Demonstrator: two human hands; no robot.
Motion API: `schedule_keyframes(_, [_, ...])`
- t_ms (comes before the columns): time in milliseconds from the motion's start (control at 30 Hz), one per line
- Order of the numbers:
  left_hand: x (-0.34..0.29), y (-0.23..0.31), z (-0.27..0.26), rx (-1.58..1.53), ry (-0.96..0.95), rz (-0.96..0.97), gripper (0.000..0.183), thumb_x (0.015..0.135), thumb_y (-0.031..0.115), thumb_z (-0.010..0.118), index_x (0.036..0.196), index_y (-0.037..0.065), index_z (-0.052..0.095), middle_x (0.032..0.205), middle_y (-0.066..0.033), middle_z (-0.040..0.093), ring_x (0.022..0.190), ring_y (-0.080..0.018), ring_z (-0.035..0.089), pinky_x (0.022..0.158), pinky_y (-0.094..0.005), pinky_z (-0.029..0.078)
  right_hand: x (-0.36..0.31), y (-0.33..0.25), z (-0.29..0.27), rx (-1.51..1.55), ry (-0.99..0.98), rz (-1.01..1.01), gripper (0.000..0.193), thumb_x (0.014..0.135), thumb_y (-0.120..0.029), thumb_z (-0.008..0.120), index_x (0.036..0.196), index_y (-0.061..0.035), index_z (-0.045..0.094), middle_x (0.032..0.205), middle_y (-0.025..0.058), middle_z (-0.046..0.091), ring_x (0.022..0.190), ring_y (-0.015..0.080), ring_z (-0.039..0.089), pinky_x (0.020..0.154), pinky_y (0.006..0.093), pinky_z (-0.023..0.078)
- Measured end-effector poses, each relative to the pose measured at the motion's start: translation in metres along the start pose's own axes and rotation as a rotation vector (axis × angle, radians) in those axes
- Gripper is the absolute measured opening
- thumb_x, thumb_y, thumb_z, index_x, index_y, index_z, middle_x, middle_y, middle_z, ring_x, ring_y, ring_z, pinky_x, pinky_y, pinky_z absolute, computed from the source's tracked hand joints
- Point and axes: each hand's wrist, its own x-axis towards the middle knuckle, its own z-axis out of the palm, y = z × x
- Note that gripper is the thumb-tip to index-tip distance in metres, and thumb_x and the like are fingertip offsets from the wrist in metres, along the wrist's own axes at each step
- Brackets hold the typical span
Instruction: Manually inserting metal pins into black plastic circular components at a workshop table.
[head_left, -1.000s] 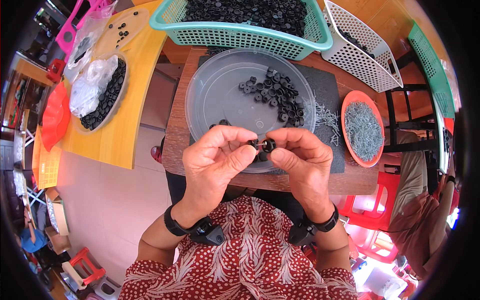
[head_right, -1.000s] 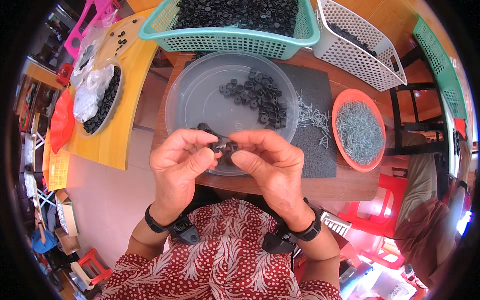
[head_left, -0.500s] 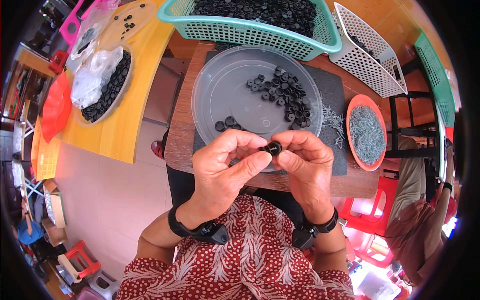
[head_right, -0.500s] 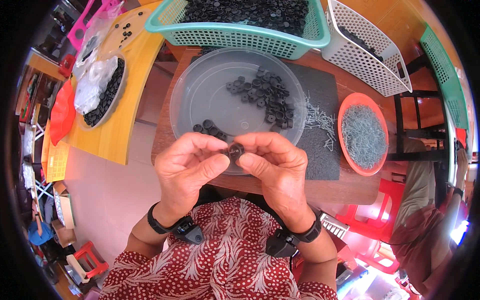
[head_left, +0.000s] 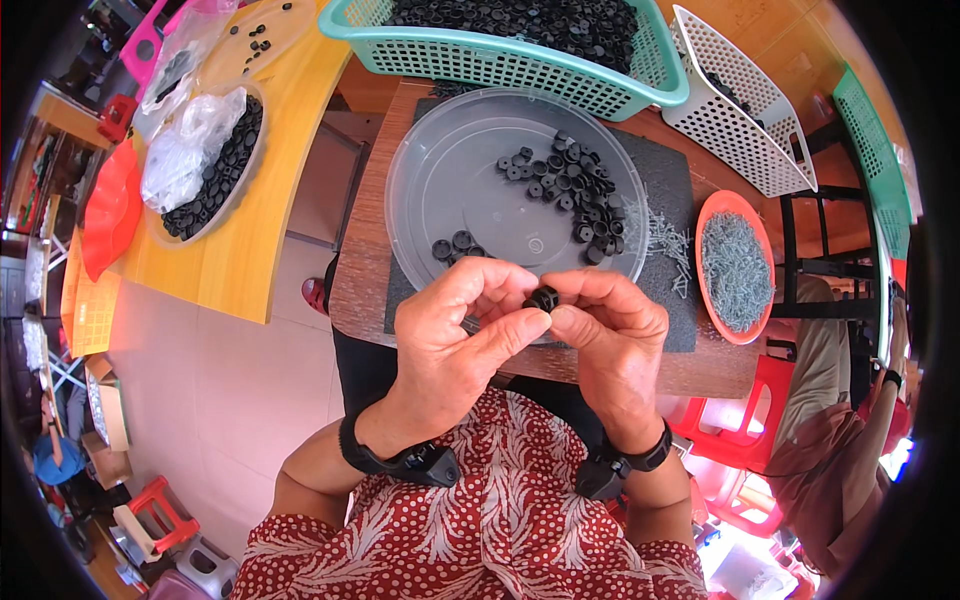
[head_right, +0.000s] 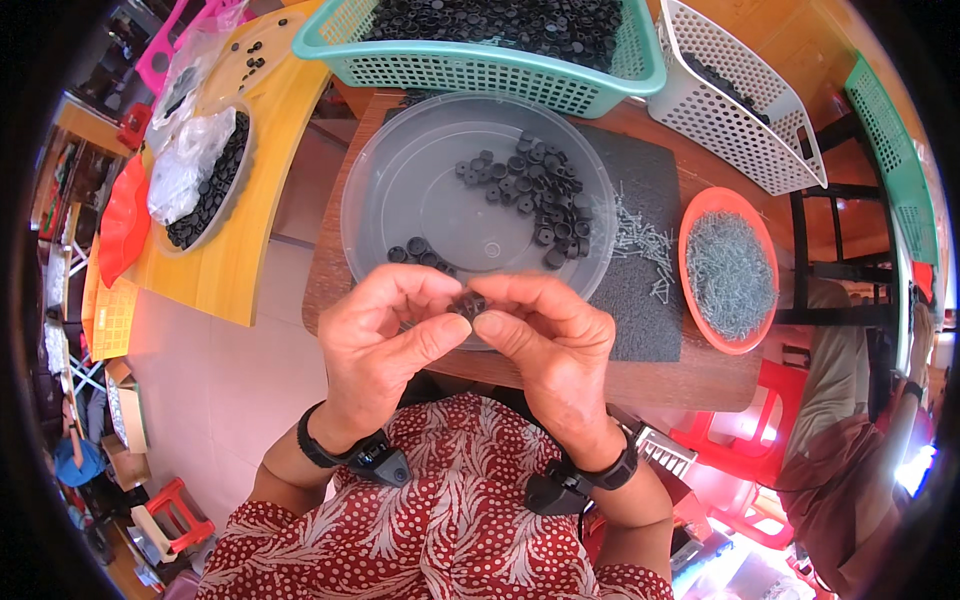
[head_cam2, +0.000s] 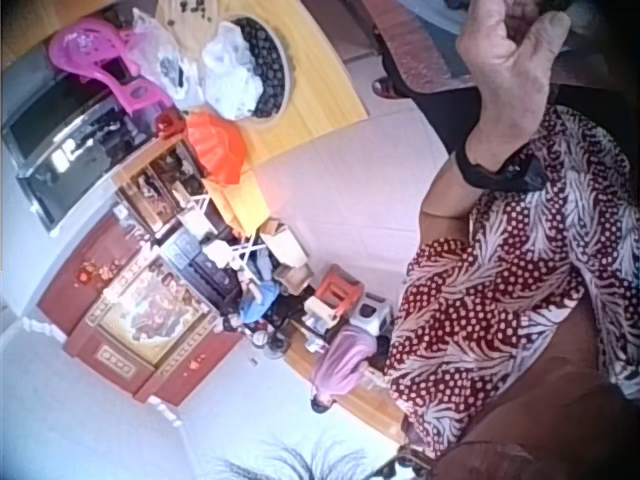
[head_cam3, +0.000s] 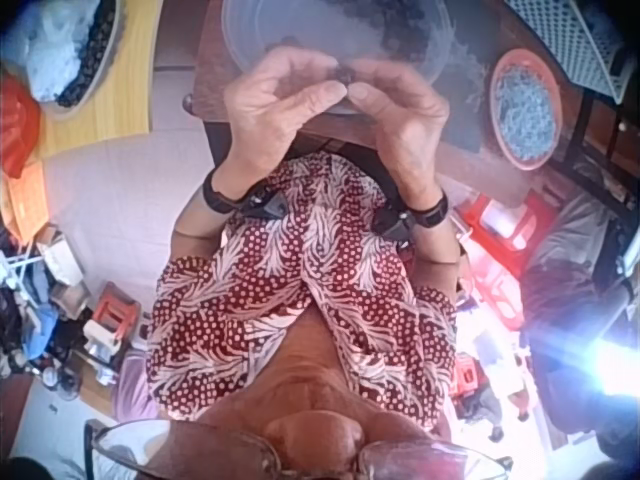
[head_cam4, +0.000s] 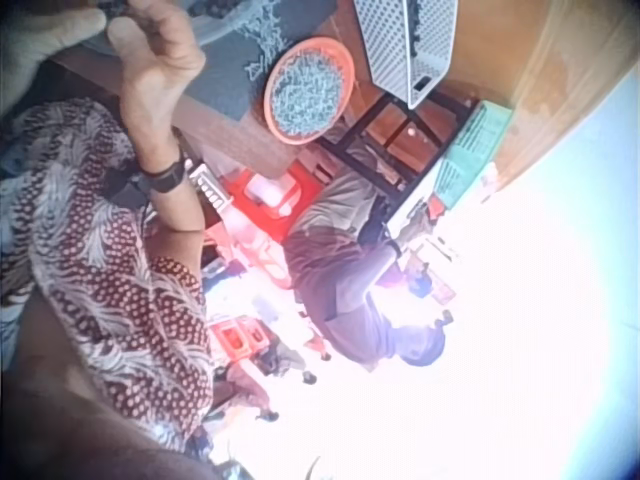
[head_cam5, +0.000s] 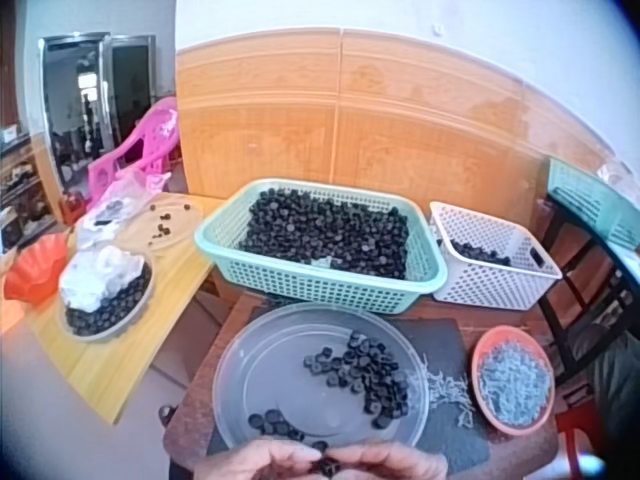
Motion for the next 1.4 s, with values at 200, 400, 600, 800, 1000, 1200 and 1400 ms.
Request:
schedule_keyframes(200, [0.002, -0.001, -0.001, -0.05, -0.052, -0.061, 0.026, 0.078, 0.0, 0.069, 0.102, -0.003, 0.059, 0.085, -0.0039, 0.062, 0.077, -0.0073, 0.057, 0.069, -0.0209, 0.048, -0.004, 0.0, 0.001, 0.03, 0.05, -0.013, 0.02, 0.08, 0.008, 0.063, 0.098, 0.0027, 0.063, 0.09, 0.0039, 0.064, 0.08, 0.008, 0.059, 0.073, 0.0205, 0.048])
schedule_keyframes(400, [0.004, -0.006, 0.0, -0.103, -0.104, -0.065, 0.025, 0.08, -0.001, 0.068, 0.103, -0.002, 0.059, 0.088, -0.0049, 0.063, 0.081, -0.0081, 0.059, 0.074, -0.0229, 0.05, -0.006, 0.002, -0.001, 0.009, 0.061, -0.04, 0.018, 0.079, 0.009, 0.063, 0.096, 0.0019, 0.064, 0.089, 0.0045, 0.064, 0.08, 0.0087, 0.059, 0.074, 0.0215, 0.048])
schedule_keyframes(600, [0.004, -0.008, 0.002, -0.141, -0.112, -0.042, 0.025, 0.079, -0.004, 0.067, 0.102, -0.002, 0.058, 0.09, -0.005, 0.062, 0.083, -0.0084, 0.059, 0.074, -0.0224, 0.05, -0.005, 0.004, -0.001, -0.047, 0.064, -0.147, 0.018, 0.08, 0.008, 0.063, 0.096, 0.0019, 0.063, 0.089, 0.0049, 0.065, 0.08, 0.0094, 0.06, 0.075, 0.0218, 0.048])
schedule_keyframes(800, [0.004, -0.006, 0.005, -0.139, -0.111, -0.072, 0.028, 0.079, -0.003, 0.068, 0.105, -0.003, 0.059, 0.09, -0.0047, 0.063, 0.081, -0.0077, 0.058, 0.073, -0.0212, 0.05, -0.01, -0.001, -0.004, 0.075, 0.081, -0.005, 0.018, 0.08, 0.007, 0.064, 0.097, 0.0023, 0.063, 0.089, 0.0062, 0.066, 0.08, 0.0089, 0.06, 0.074, 0.0217, 0.049])
schedule_keyframes(1000, [0.005, -0.006, 0.007, -0.102, -0.118, -0.073, 0.03, 0.078, -0.006, 0.066, 0.108, -0.007, 0.059, 0.091, -0.0079, 0.065, 0.081, -0.0105, 0.06, 0.075, -0.0223, 0.05, -0.011, -0.001, -0.004, 0.082, 0.108, -0.011, 0.017, 0.08, 0.006, 0.064, 0.097, 0.002, 0.063, 0.089, 0.0058, 0.066, 0.08, 0.0088, 0.06, 0.074, 0.0219, 0.049])
schedule_keyframes(1200, [0.005, -0.007, 0.007, -0.119, -0.107, -0.043, 0.031, 0.078, -0.004, 0.068, 0.107, -0.005, 0.06, 0.089, -0.0064, 0.064, 0.08, -0.0092, 0.059, 0.073, -0.0217, 0.05, -0.008, -0.001, -0.004, 0.019, 0.092, -0.11, 0.016, 0.079, 0.007, 0.064, 0.095, 0.0013, 0.064, 0.091, 0.0065, 0.063, 0.084, 0.01, 0.058, 0.077, 0.0229, 0.047])
schedule_keyframes(1400, [0.006, -0.005, 0.005, -0.034, -0.138, -0.066, 0.033, 0.077, -0.002, 0.07, 0.108, -0.005, 0.06, 0.088, -0.0061, 0.064, 0.079, -0.0085, 0.059, 0.071, -0.0208, 0.049, -0.008, 0.001, -0.008, -0.018, 0.071, -0.087, 0.014, 0.079, 0.007, 0.064, 0.091, 0.001, 0.066, 0.086, 0.0047, 0.061, 0.08, 0.0098, 0.057, 0.073, 0.0217, 0.046])
